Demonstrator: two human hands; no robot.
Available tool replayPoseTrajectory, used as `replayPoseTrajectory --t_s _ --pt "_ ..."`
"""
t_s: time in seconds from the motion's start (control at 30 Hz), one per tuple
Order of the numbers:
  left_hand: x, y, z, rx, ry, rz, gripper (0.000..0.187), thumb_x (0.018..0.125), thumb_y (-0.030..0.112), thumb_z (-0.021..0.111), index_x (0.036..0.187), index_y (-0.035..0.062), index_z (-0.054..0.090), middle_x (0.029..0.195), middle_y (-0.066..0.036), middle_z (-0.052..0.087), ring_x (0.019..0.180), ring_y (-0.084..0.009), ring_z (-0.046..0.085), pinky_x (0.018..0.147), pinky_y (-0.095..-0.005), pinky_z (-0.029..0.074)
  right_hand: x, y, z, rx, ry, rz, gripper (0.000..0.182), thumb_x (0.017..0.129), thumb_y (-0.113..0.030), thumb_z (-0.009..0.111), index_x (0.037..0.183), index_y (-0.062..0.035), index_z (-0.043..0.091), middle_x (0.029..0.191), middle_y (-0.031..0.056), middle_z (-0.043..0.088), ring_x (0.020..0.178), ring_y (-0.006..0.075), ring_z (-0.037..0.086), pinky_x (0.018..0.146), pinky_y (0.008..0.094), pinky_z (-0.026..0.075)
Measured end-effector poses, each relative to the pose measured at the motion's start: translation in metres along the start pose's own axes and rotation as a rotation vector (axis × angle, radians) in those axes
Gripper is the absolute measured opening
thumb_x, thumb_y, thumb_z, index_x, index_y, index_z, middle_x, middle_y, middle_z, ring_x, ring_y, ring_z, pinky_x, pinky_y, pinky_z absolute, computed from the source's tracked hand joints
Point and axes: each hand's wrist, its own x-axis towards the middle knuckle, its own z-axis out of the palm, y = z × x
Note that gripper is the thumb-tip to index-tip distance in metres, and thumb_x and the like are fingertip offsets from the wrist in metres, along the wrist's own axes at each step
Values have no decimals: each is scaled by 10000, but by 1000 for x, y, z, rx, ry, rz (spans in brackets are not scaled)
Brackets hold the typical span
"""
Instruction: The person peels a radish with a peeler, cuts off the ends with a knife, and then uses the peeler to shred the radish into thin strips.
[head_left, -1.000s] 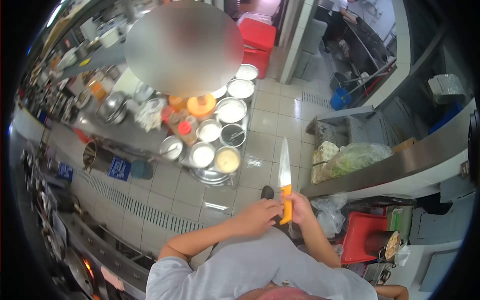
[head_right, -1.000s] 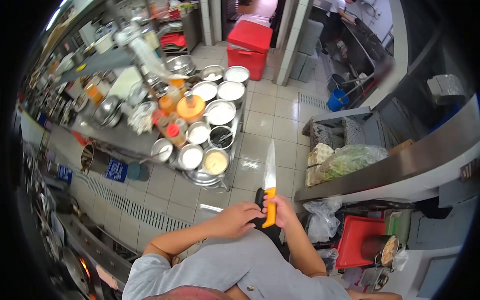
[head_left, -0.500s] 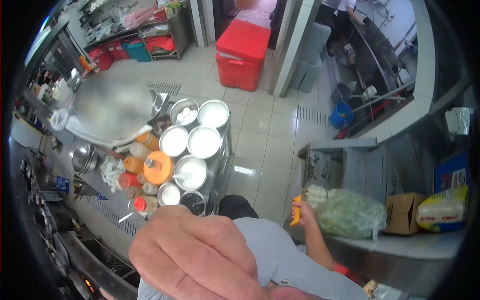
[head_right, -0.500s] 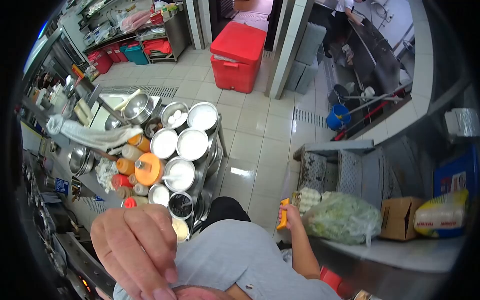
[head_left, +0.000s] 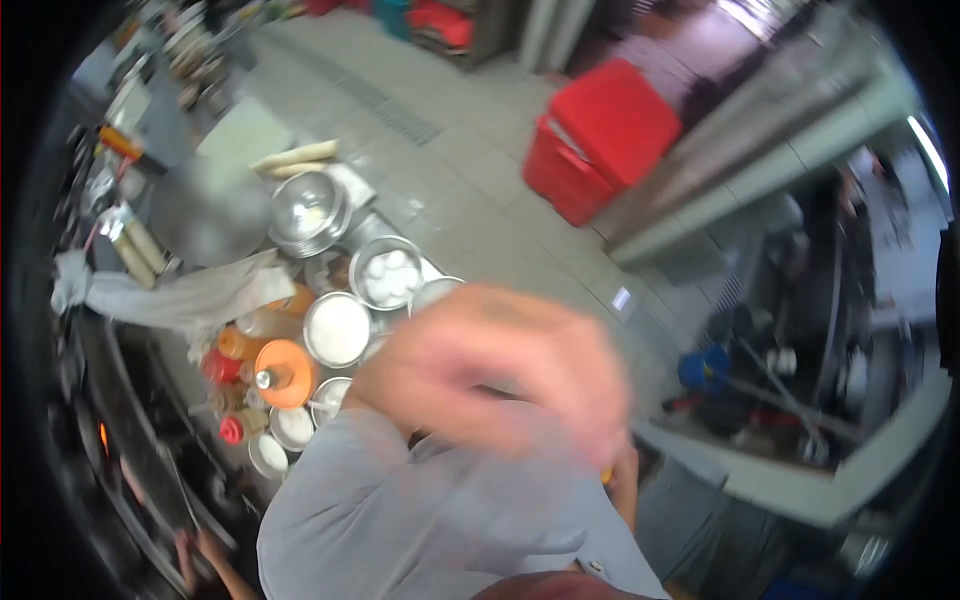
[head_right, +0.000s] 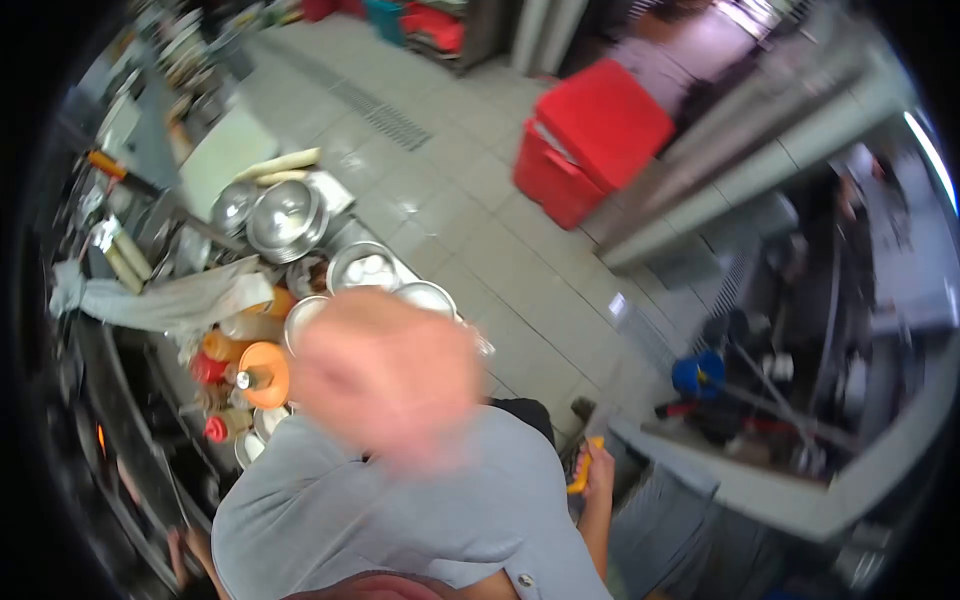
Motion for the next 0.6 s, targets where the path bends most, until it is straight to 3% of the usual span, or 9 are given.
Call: replayPoseTrajectory --t_s 0.07,0.13,0.27,0.37,0.53,0.6 --pt "10 -46 -25 157 246 -238 276 969 145 691 1221 30 698 1152 -138 670 1010 -270 671 808 -389 553 31 -45 1 -89 -18 -3 254 1023 -320 615 960 -74 614 635 36 549 452 160 508 395 319 419" --pt "1 -109 -47 277 228 -306 311 981 193 675 1246 31 668 1122 -143 675 1011 -300 673 816 -407 550 69 -82 13 -172 -46 3 266 1034 -333 616 950 -81 605 619 33 538 429 156 494 380 313 406" --pt "-26 -174 -98 722 327 -680 340 965 215 687 1261 50 660 1108 -147 688 947 -310 686 799 -414 550 193 -175 26 -576 -265 -129 234 1047 -325 610 984 -102 576 618 33 536 428 148 494 374 306 403" --pt "-40 -189 -135 974 540 -867 405 950 247 708 1303 61 641 1084 -141 703 859 -317 693 760 -414 550 244 -292 81 -656 -254 -123 168 1061 -284 597 1044 -122 555 619 25 532 421 142 488 372 305 410" --pt "-84 -172 -197 1243 997 -1232 478 928 302 736 1328 65 625 1016 -121 725 762 -323 689 704 -419 543 340 -454 212 -910 -501 -583 114 1040 -173 614 1027 -60 605 724 26 624 499 103 549 446 271 456" --pt "-111 -169 -231 1365 1150 -1277 516 921 315 742 1355 71 607 1004 -113 728 760 -320 691 708 -417 545 311 -516 293 -1041 -543 -575 107 1030 -141 609 1029 -35 628 781 25 655 543 89 570 472 255 456"
